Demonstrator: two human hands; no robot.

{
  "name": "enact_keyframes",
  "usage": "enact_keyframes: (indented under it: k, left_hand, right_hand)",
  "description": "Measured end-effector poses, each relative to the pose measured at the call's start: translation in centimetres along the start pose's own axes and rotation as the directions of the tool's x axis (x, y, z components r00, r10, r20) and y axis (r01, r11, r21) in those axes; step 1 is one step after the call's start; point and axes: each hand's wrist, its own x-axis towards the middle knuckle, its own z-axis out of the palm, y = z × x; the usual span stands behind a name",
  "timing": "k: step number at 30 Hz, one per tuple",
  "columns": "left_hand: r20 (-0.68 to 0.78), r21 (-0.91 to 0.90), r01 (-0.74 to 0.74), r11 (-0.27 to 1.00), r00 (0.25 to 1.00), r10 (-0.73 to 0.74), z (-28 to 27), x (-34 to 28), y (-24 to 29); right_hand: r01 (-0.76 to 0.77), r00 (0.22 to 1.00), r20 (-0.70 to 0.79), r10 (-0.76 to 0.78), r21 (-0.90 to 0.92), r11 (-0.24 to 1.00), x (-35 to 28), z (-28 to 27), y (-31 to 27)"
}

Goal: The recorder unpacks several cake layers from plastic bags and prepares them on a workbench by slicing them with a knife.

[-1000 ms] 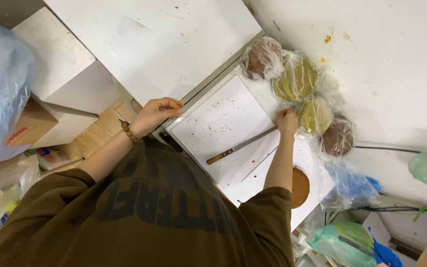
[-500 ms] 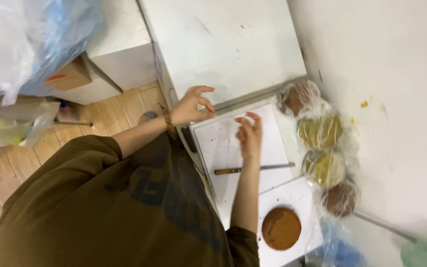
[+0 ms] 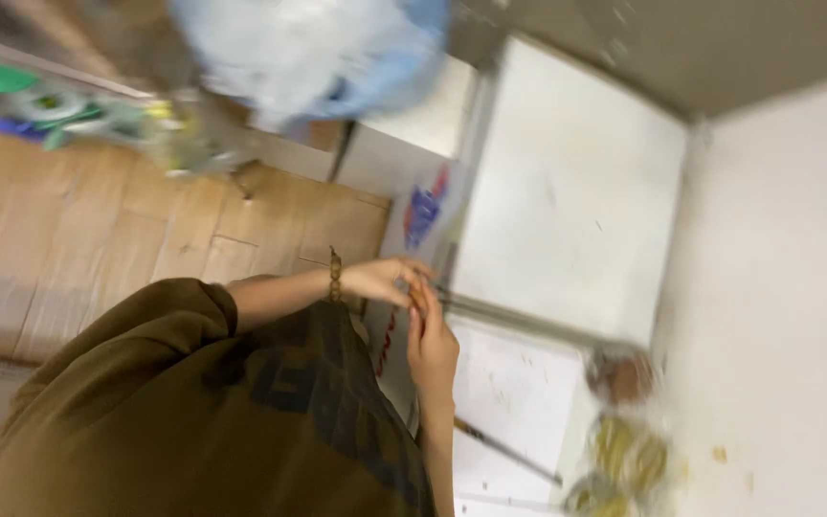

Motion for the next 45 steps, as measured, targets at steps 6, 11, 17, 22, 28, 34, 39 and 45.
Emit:
enact_keyframes:
  k: [6,11,17,22,28,34,39,45]
  left_hand:
    - [-0.219,-0.213,-0.014,0.977,0.975,-0.033,-4.2,-15.5,-3.5]
    - [-0.571,0.541,0.657,0.525,0.745,-0.344,-9.4,-31.0,5.6]
    - [-0.927,0.375,0.919,0.122,0.37,0.061,-13.4,-45.2,6.9]
    - [-0.968,0.169,0.962,0.216,0.12,0.219,-16.4,-52.4,7.3]
    - [-0.962,0.192,0.858,0.477,0.068,0.265,-19.8,-54.4,10.8]
    - [-0.941,0.211,0.838,0.504,0.034,0.338,-26.7,-54.2,6.3]
    - [-0.883,0.157,0.864,0.479,-0.095,0.46,-31.4,-54.9,2.9]
    - [-0.951,0.144,0.783,0.606,-0.061,0.304,-35.7,-59.5,5.5]
  right_hand:
    - [0.338,0.911,0.225,-0.346,0.075,0.938,3.0,7.1,-9.7]
    - [0.41,0.834,0.258,-0.488,0.302,0.861,5.3,16.4,-17.7]
    - [0.606,0.567,0.424,-0.706,0.367,0.706,6.6,25.2,-26.3]
    - [0.657,0.439,0.508,-0.741,0.381,0.651,9.2,29.6,-29.7]
    - [-0.452,0.433,0.791,-0.432,0.605,0.656,14.9,42.5,-30.9]
    - [-0.891,-0.123,0.918,-0.376,0.065,0.449,17.3,50.5,-39.8]
    - [-0.843,-0.156,0.958,-0.24,-0.002,0.538,21.4,57.3,-43.4]
    - [-0.863,0.0,0.961,-0.276,0.139,0.486,25.8,63.8,-44.9]
